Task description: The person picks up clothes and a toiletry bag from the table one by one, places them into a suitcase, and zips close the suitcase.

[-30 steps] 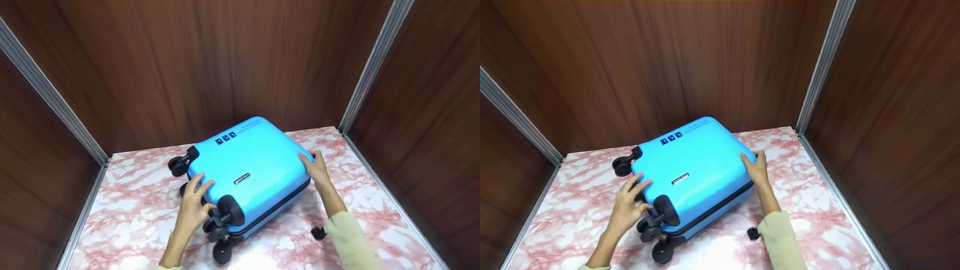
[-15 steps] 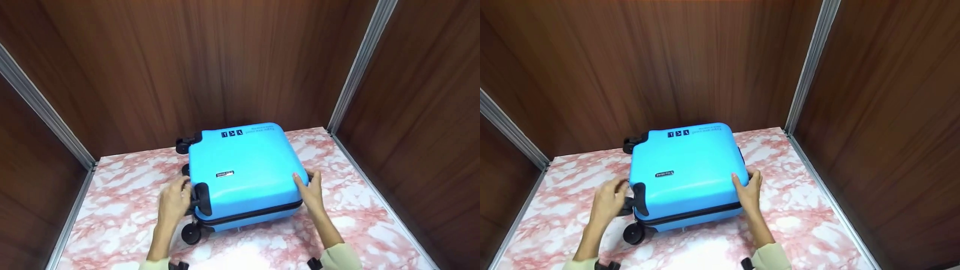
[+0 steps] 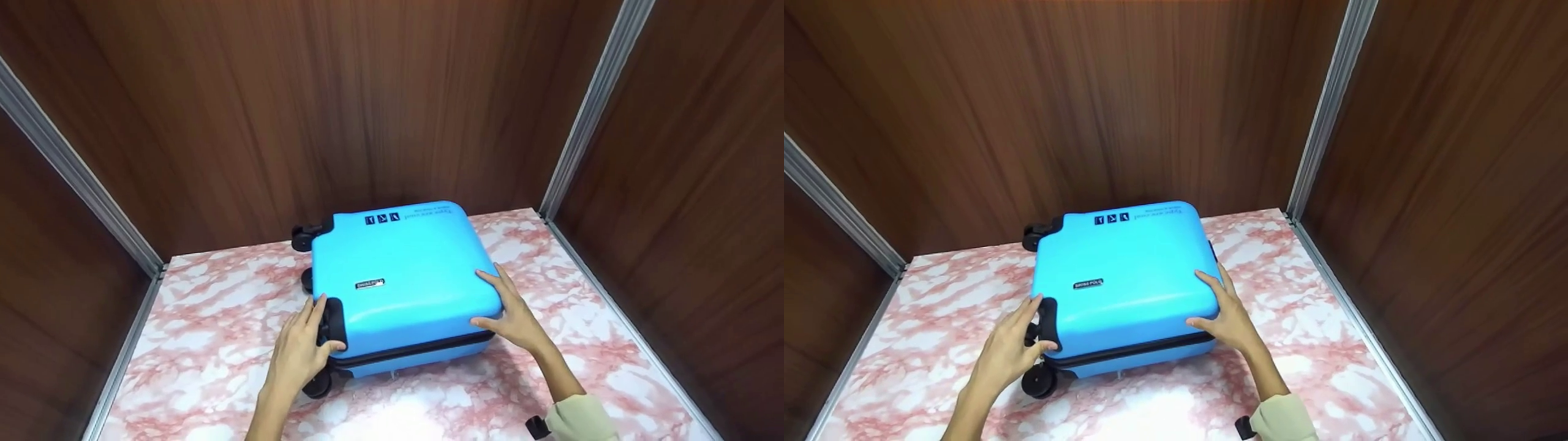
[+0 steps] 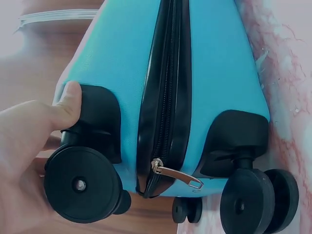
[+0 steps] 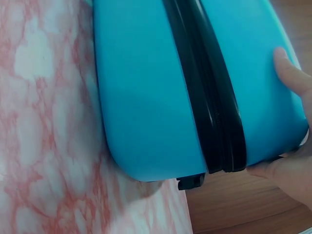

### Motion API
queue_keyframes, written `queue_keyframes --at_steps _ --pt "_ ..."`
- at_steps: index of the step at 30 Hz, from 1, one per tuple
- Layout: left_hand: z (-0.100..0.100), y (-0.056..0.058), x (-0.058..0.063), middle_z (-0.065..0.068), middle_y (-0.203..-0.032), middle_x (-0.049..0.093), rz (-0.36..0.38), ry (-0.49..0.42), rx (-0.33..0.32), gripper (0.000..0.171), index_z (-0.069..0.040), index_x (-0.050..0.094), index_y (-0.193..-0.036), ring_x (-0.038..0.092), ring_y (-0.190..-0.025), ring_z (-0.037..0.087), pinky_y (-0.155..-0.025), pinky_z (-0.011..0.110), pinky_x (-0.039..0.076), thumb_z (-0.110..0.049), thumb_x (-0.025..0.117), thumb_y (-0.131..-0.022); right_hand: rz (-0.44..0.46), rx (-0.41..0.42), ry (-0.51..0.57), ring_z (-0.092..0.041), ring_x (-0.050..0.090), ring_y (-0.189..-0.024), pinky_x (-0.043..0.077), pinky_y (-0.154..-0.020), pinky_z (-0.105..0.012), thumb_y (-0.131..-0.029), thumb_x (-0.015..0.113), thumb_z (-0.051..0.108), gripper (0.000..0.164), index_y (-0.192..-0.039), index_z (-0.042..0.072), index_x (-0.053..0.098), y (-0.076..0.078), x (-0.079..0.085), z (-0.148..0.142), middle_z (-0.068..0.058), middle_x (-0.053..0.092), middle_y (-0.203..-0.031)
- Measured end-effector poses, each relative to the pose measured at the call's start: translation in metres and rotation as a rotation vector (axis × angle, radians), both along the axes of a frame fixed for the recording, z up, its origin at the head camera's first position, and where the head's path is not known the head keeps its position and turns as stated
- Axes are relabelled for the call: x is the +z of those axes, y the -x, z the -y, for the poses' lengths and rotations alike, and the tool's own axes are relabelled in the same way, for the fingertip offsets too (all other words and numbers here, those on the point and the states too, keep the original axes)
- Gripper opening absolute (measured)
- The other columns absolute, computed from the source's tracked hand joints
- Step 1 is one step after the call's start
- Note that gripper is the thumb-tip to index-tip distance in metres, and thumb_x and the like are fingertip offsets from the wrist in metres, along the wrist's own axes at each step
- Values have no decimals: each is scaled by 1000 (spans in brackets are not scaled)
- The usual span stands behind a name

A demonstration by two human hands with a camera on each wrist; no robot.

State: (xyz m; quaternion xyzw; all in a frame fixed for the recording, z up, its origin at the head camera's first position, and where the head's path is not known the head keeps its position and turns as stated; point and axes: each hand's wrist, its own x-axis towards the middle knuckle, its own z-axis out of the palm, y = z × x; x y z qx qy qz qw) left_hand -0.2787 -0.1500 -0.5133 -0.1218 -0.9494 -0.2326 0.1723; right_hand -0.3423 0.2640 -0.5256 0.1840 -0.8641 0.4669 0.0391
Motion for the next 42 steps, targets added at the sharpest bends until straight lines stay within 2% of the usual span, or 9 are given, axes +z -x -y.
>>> queue_keyframes --at_steps 5,9,14,18,20,25,30,36,42 --pt "3 4 -3 31 -151 42 -32 -32 -22 91 -5 37 -153 49 -133 46 -112 59 37 -39 78 -79 -14 -18 23 -49 15 -151 27 -109 -74 -78 85 29 90 -153 34 36 0 -1 4 -16 2 -168" --pt "5 -5 -12 27 -155 37 -151 -129 -28 93 -2 36 -152 45 -137 44 -107 56 43 -31 82 -77 -5 -12 58 -47 11 -152 25 -109 -75 -80 84 27 89 -153 33 35 -1 -5 3 -14 0 -168" --pt "12 -28 -38 27 -147 41 -326 -315 80 93 7 38 -146 46 -131 40 -110 26 40 -13 88 -70 4 3 94 -47 9 -152 25 -108 -75 -81 83 23 87 -153 30 34 -2 -9 4 -11 -1 -169" --pt "19 -45 -67 28 -143 41 -206 -456 206 95 8 32 -146 45 -129 41 -110 26 34 -12 87 -72 5 6 100 -48 9 -152 25 -108 -75 -81 82 21 87 -153 30 34 -2 -10 5 -11 -1 -169" --pt "20 -50 -80 28 -140 43 -109 -461 248 91 10 33 -144 47 -128 43 -105 37 36 -14 85 -75 10 7 102 -48 8 -152 25 -108 -75 -81 82 22 87 -153 30 34 -2 -10 5 -11 -2 -169" --pt "10 -44 -98 31 -126 53 -26 -381 199 75 15 42 -134 56 -118 45 -99 53 43 -18 81 -79 25 4 113 -46 5 -153 25 -109 -74 -80 83 23 87 -153 30 34 -1 -10 4 -10 -2 -169" --pt "-3 -29 -100 30 -117 60 55 -392 178 67 11 48 -131 62 -111 44 -96 54 48 -23 80 -83 18 8 126 -45 4 -153 25 -110 -74 -80 83 22 87 -152 29 35 0 -10 5 -10 -2 -169" --pt "-5 -19 -94 9 -81 60 110 -354 256 37 -2 58 -95 63 -77 27 -73 48 50 -28 81 -81 6 12 126 -44 5 -154 26 -110 -73 -80 83 22 86 -152 27 36 0 -11 6 -11 -1 -169" --pt "-1 -19 -98 6 -66 55 79 -284 181 23 -6 58 -86 63 -67 29 -64 46 48 -24 72 -88 9 2 128 -44 6 -154 25 -110 -73 -80 84 22 86 -152 27 37 0 -13 4 -9 0 -169"
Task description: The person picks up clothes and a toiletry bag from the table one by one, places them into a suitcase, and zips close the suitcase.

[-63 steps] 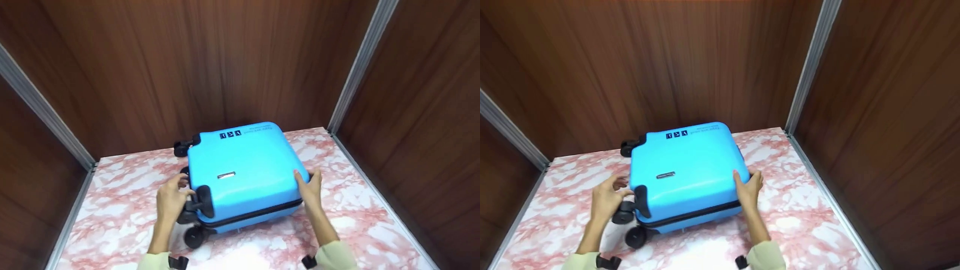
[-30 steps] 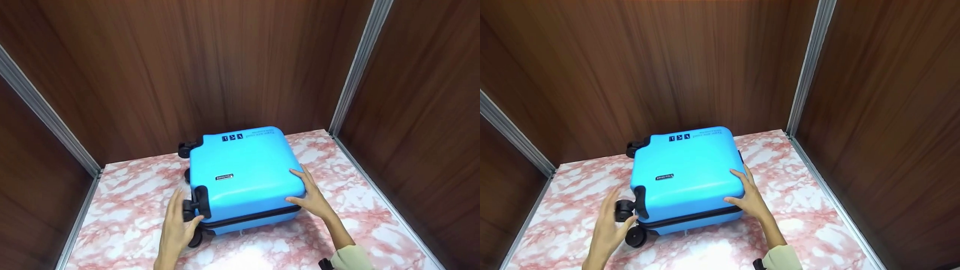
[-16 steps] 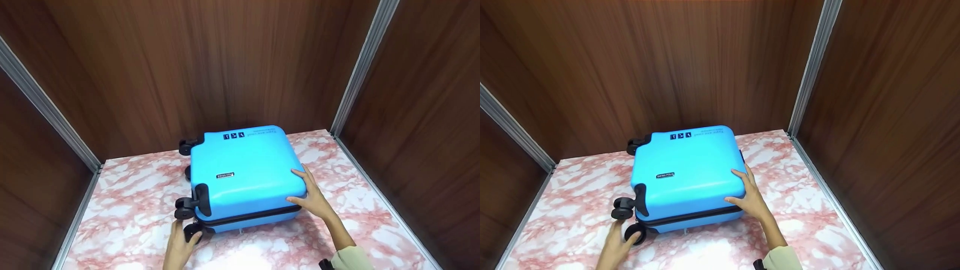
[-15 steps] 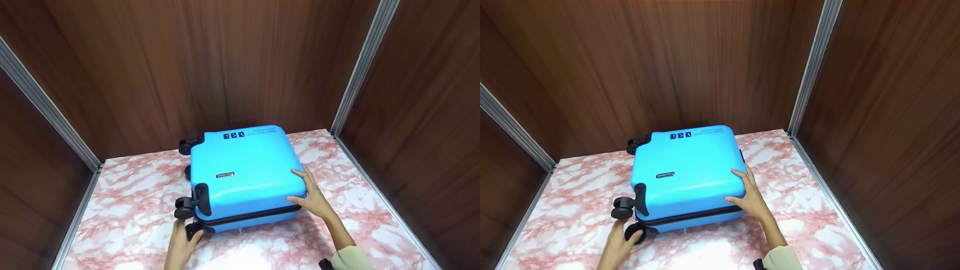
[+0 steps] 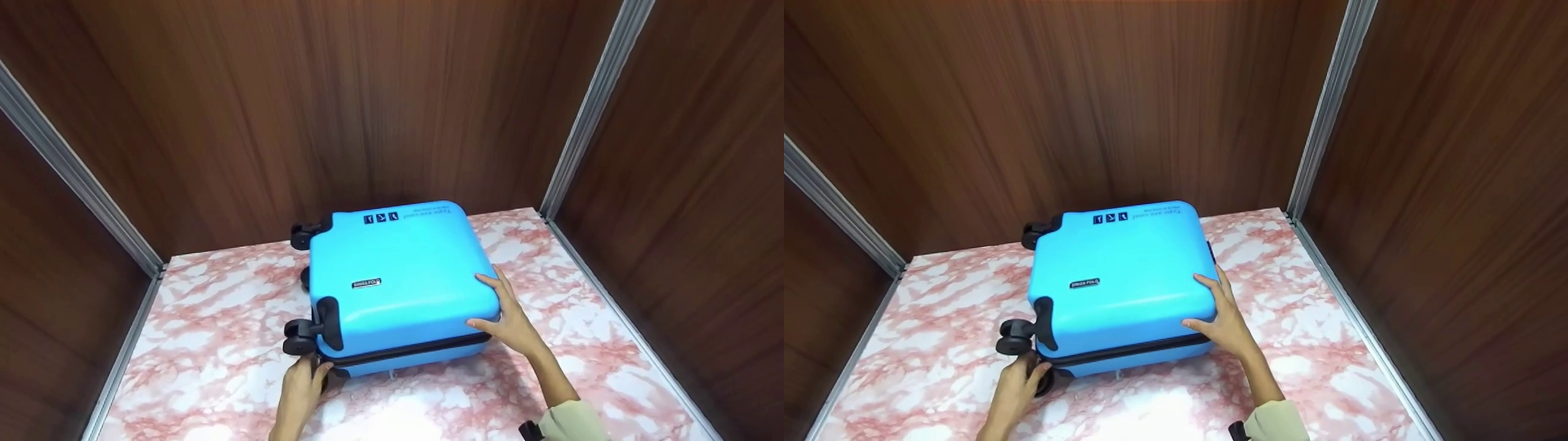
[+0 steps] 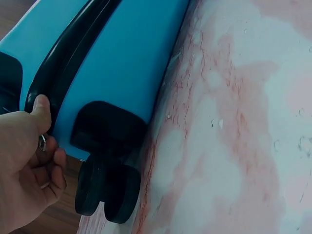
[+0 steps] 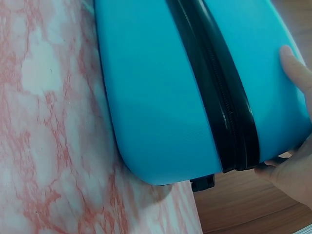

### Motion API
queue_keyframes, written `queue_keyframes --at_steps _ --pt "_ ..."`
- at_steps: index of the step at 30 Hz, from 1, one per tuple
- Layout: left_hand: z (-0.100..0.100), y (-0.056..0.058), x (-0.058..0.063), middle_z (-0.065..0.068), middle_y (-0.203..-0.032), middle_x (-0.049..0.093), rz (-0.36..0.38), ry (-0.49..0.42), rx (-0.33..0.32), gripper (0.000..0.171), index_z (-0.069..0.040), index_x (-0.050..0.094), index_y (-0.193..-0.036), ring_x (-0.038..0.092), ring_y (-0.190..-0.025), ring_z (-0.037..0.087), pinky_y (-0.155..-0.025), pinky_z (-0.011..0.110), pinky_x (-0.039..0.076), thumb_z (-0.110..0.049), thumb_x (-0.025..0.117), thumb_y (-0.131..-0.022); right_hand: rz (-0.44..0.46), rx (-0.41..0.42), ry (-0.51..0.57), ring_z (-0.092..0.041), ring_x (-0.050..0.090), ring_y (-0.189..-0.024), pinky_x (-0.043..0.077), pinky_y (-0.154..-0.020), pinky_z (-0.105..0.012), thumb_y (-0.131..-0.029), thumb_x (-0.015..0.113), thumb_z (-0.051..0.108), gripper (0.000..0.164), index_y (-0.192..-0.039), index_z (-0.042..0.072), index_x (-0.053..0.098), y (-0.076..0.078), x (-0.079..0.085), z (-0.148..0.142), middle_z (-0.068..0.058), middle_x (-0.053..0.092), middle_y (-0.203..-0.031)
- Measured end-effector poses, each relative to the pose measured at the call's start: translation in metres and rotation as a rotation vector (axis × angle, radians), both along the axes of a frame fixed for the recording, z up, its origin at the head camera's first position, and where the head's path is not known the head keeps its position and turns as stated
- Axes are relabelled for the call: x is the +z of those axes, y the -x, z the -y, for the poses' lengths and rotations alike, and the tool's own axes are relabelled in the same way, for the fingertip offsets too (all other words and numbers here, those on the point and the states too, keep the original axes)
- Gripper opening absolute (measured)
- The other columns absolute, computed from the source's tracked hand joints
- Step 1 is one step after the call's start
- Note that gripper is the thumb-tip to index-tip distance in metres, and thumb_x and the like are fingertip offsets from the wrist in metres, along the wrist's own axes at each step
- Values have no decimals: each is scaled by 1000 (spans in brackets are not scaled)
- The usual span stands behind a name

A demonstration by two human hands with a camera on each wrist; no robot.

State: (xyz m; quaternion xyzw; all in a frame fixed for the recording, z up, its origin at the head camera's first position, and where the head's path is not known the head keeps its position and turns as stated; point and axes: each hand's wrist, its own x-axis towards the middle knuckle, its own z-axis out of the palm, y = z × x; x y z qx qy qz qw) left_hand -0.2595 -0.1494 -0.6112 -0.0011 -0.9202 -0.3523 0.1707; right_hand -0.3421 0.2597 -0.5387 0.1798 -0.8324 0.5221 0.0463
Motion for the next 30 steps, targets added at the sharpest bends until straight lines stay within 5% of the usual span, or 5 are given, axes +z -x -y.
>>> queue_keyframes --at_steps 11,15,22,26,30 --pt "-4 -4 3 2 -59 60 -161 119 15 21 -10 57 -72 63 -55 27 -54 43 47 -5 64 -91 -10 -4 3 -43 5 -154 24 -110 -74 -79 84 23 86 -151 28 37 -2 0 0 -13 0 -168" --pt "-8 -6 1 9 -66 62 -93 117 9 19 -8 57 -82 68 -64 36 -57 49 49 -21 66 -93 -3 1 5 -43 6 -154 25 -110 -73 -80 83 23 85 -151 29 37 -2 1 1 -11 0 -169" --pt "-12 1 -1 0 -56 55 -27 170 93 48 -11 58 -74 60 -49 24 -49 42 48 -55 79 -76 3 -8 26 -43 6 -154 25 -110 -74 -80 83 21 85 -151 29 37 -2 0 -1 -8 -1 -169" --pt "-16 2 -5 -4 -47 46 -62 180 156 49 -15 50 -61 51 -41 20 -44 39 43 -52 81 -73 1 -5 26 -43 5 -154 23 -110 -75 -81 83 21 85 -152 28 36 -2 0 0 -10 -1 -169" --pt "-20 -2 -11 1 -46 47 -198 220 181 51 -17 45 -54 52 -40 25 -42 41 42 -44 83 -73 0 -9 28 -42 4 -154 22 -110 -75 -80 83 22 85 -151 28 37 -2 -2 3 -9 0 -169"
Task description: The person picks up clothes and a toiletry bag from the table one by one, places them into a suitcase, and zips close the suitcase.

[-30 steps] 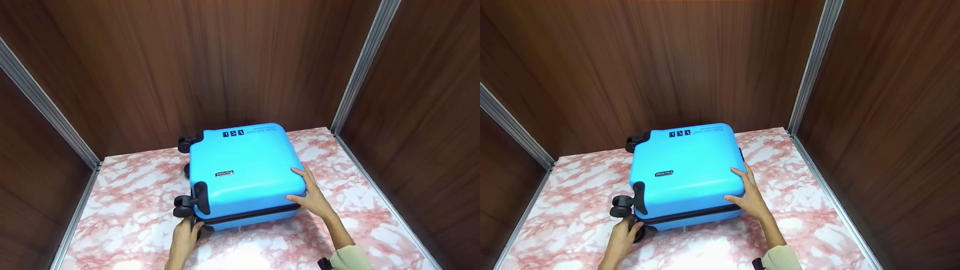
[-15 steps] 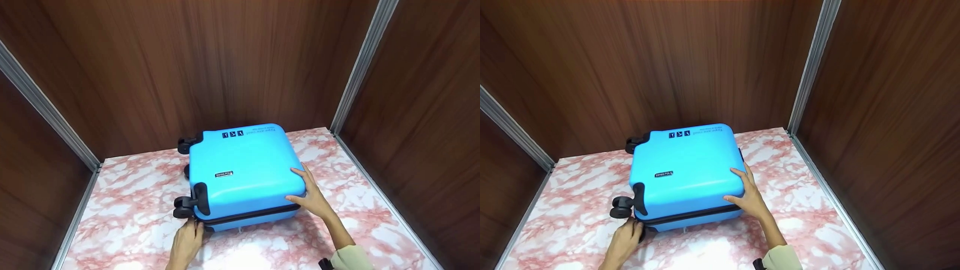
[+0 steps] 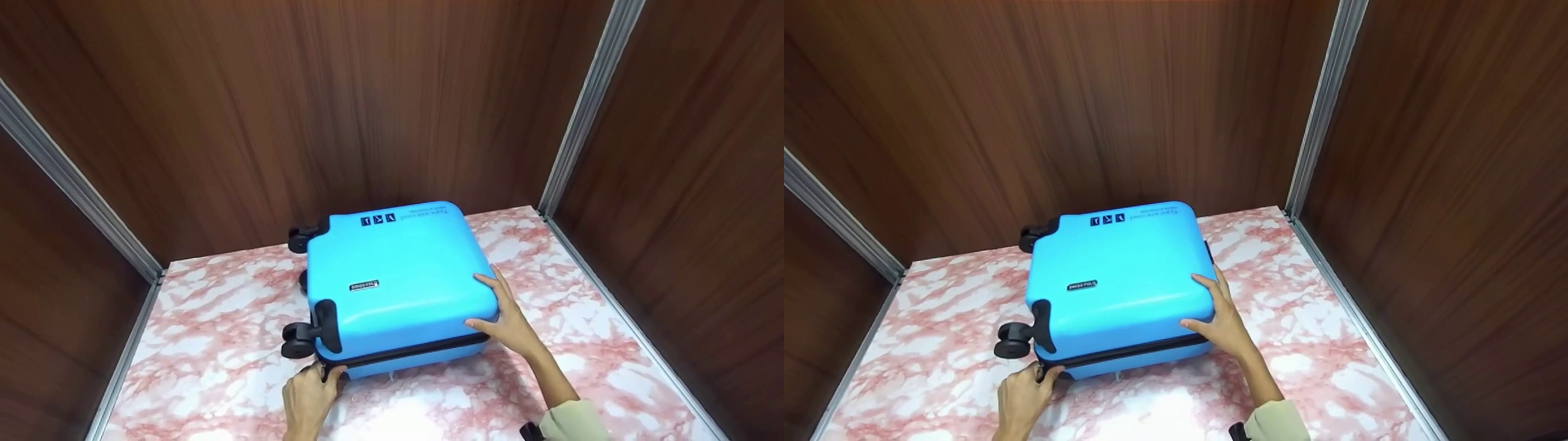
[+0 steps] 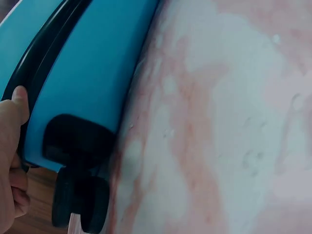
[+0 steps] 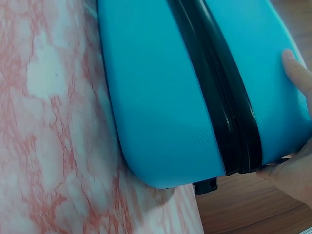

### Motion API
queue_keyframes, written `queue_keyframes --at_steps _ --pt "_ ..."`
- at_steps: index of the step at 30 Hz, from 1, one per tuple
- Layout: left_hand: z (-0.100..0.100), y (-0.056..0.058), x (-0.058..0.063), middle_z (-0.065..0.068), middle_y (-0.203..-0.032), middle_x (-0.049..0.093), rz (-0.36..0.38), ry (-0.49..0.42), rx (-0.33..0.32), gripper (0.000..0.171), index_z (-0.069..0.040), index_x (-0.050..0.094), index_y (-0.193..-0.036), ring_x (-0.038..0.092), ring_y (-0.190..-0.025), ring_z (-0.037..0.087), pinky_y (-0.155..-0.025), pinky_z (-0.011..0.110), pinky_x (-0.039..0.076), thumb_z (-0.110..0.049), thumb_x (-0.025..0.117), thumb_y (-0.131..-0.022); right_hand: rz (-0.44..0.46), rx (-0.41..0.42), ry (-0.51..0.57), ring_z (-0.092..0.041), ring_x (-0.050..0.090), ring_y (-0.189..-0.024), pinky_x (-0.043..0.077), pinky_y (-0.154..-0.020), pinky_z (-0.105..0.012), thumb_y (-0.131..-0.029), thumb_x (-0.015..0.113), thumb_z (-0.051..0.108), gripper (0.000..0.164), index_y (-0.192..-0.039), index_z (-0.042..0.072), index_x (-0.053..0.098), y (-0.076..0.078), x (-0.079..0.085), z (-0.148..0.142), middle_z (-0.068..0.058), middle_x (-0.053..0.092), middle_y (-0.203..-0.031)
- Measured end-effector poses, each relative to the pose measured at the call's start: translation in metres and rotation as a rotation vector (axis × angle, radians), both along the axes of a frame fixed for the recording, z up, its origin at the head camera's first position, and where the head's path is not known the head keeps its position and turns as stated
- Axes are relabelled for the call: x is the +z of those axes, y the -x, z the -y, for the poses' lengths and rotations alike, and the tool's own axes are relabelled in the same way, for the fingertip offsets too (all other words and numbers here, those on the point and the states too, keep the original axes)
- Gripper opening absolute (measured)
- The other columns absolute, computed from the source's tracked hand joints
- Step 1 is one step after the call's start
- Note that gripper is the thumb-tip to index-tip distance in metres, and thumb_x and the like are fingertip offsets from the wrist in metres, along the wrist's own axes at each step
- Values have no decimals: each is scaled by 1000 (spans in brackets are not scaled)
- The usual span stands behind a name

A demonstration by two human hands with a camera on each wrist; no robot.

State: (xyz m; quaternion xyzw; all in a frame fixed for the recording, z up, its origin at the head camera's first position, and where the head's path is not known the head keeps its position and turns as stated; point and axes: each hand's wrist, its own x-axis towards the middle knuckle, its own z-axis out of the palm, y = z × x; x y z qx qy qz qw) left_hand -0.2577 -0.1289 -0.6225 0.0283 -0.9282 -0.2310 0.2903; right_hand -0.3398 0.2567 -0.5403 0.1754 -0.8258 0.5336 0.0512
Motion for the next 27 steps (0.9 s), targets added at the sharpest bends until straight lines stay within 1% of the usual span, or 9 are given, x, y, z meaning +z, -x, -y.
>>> queue_keyframes --at_steps 2,5,10,12,16,19,20,24,27 --pt "-4 1 -2 6 -48 51 -85 38 4 48 -15 47 -53 55 -41 29 -41 43 42 -40 84 -72 1 -7 1 -41 4 -155 22 -110 -75 -80 84 23 85 -151 29 37 0 1 0 -7 1 -169" --pt "-9 1 -5 10 -49 55 -164 98 17 44 -11 52 -54 56 -43 33 -40 45 42 -36 82 -73 6 -7 7 -41 4 -155 22 -111 -74 -80 83 23 85 -151 30 36 1 1 0 -7 0 -169" --pt "-19 -4 -6 11 -48 56 -202 159 21 39 -6 56 -57 56 -41 35 -39 45 41 -30 77 -79 9 3 22 -41 4 -154 21 -112 -73 -81 83 20 85 -151 27 36 0 0 0 -8 -1 -169" --pt "-22 -5 -5 11 -47 56 -209 175 19 38 -6 55 -57 55 -40 35 -38 45 40 -28 76 -80 10 6 24 -41 3 -155 21 -112 -73 -81 83 20 85 -152 27 35 -1 0 -1 -7 -1 -169" --pt "-36 -4 -3 12 -46 54 -236 203 13 37 -6 53 -56 54 -38 35 -38 45 37 -23 72 -82 7 -3 15 -41 4 -154 22 -112 -73 -81 83 21 86 -152 26 35 -1 2 -5 -7 -1 -169" --pt "-53 -4 -2 12 -43 53 -231 243 1 32 -7 52 -57 53 -36 34 -35 45 36 -19 66 -83 -1 -17 12 -40 4 -154 22 -112 -73 -81 83 22 86 -152 27 35 -1 2 -7 -9 0 -169" --pt "-60 -5 -2 11 -42 52 -216 255 -8 30 -7 52 -58 52 -35 33 -33 44 35 -18 64 -83 0 -20 15 -40 5 -154 22 -112 -73 -81 83 22 86 -152 27 36 -1 2 -7 -9 0 -169" --pt "-90 -6 0 8 -43 53 -120 288 -78 22 -10 54 -65 53 -35 29 -33 39 35 -15 61 -85 -7 2 25 -40 4 -155 21 -112 -73 -82 82 19 85 -152 28 35 -1 1 -5 -8 -1 -169" --pt "-108 -7 3 9 -45 56 -51 254 -120 21 -9 56 -66 55 -38 28 -34 38 37 -14 63 -85 -1 20 16 -40 3 -155 20 -112 -74 -83 81 20 85 -153 29 34 -1 -1 -2 -6 -3 -169"
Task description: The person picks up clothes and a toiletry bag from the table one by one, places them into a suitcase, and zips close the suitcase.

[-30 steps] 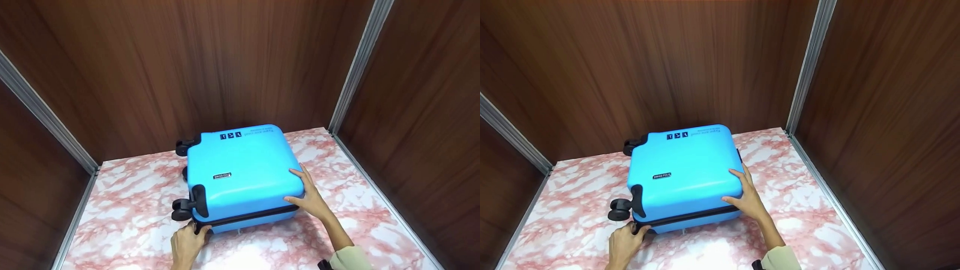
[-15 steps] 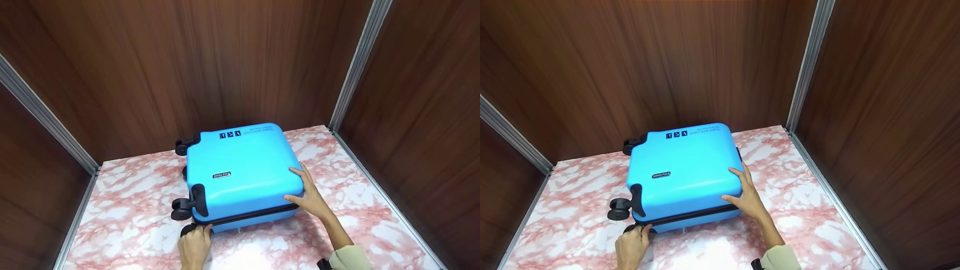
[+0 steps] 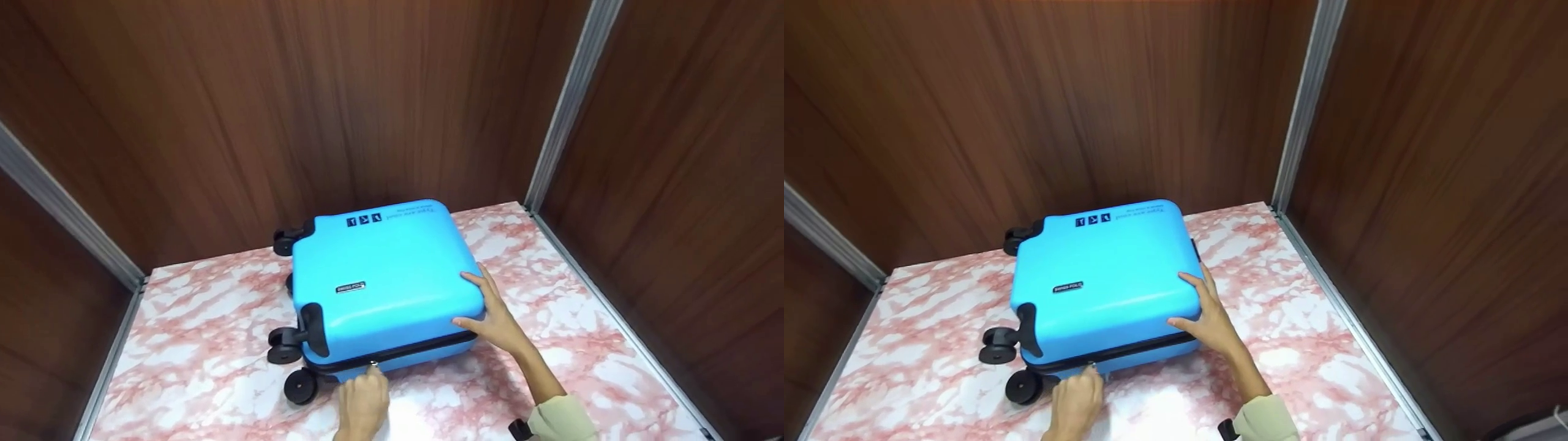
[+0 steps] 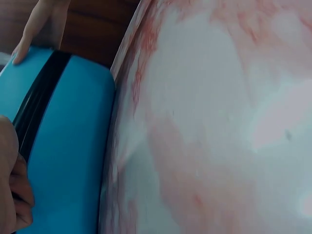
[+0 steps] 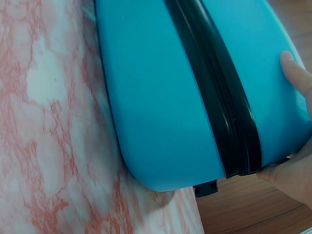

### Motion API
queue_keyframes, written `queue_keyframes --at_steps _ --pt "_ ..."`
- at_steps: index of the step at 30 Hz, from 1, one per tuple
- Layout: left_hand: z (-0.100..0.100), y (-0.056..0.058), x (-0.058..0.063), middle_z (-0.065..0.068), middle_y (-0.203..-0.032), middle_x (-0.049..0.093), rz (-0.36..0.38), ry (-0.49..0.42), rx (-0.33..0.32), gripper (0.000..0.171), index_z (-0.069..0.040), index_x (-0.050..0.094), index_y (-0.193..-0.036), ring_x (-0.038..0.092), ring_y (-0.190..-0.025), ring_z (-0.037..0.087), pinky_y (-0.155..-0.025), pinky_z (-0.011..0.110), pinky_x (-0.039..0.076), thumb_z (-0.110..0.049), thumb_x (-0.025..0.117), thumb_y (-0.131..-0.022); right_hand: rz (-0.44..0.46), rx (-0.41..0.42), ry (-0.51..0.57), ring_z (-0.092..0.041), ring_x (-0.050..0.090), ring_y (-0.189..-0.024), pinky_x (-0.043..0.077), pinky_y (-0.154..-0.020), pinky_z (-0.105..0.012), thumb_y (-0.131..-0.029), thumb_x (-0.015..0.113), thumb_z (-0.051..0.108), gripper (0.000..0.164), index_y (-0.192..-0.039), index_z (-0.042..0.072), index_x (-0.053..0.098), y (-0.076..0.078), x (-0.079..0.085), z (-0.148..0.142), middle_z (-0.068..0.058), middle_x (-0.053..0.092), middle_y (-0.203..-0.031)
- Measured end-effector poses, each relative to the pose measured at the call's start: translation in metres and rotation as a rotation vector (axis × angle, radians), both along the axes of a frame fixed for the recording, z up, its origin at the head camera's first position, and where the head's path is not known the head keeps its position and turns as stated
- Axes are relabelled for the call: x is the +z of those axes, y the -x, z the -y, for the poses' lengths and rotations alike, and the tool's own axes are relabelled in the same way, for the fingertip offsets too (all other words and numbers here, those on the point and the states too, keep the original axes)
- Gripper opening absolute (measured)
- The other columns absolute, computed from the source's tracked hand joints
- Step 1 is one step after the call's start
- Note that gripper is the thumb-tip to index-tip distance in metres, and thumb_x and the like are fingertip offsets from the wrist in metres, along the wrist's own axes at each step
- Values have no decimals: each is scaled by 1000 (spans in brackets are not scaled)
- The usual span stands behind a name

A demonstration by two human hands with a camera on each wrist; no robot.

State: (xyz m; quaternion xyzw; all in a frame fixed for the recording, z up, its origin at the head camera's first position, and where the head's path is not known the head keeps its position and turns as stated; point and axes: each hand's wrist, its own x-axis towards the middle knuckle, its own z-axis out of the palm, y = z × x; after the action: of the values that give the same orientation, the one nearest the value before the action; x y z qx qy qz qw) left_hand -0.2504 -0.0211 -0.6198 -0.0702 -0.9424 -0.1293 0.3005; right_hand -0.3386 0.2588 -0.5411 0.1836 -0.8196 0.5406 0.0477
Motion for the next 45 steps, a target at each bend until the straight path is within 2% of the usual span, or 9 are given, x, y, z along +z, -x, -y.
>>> queue_keyframes --at_steps 6,13,20,32,39,42,45 --pt "-18 3 5 8 -47 58 69 3 -64 21 -7 58 -68 58 -39 26 -35 36 40 -12 63 -88 16 -2 7 -40 5 -155 22 -113 -72 -82 82 24 84 -151 34 35 1 -1 4 -3 -3 -169" --pt "-29 6 8 5 -45 56 70 65 -112 24 -9 56 -67 58 -39 23 -33 34 39 -11 62 -90 9 -4 1 -42 5 -154 23 -112 -73 -82 82 22 85 -151 35 34 1 -3 1 -7 -5 -169" --pt "-45 8 10 4 -47 57 92 68 -142 20 -7 61 -72 59 -40 22 -35 33 41 -10 61 -91 0 -14 -20 -40 5 -155 21 -113 -73 -81 82 25 85 -151 35 35 0 -3 -1 -9 -3 -169" --pt "-68 17 13 1 -46 55 62 115 -205 24 -11 57 -66 58 -39 20 -32 31 38 -12 61 -90 -19 -15 -28 -41 7 -154 22 -113 -72 -81 83 25 86 -152 31 36 0 -1 -1 -10 -1 -169" --pt "-80 22 14 3 -48 59 40 130 -239 23 -11 57 -66 60 -41 19 -35 31 44 -13 63 -87 -14 -11 -48 -41 8 -154 23 -113 -71 -82 82 27 85 -152 33 35 1 -1 -1 -12 -1 -169" --pt "-87 23 15 3 -49 60 26 145 -243 21 -11 59 -67 60 -42 18 -36 31 44 -15 66 -87 -36 22 -67 -43 10 -154 24 -113 -71 -86 78 24 82 -154 30 33 2 0 -7 -15 0 -169" --pt "-95 25 16 2 -49 59 14 169 -258 22 -10 60 -67 60 -42 18 -36 30 44 -16 67 -87 -60 69 -68 -47 11 -152 27 -112 -71 -90 71 14 77 -156 18 32 -3 11 -11 -20 1 -168"
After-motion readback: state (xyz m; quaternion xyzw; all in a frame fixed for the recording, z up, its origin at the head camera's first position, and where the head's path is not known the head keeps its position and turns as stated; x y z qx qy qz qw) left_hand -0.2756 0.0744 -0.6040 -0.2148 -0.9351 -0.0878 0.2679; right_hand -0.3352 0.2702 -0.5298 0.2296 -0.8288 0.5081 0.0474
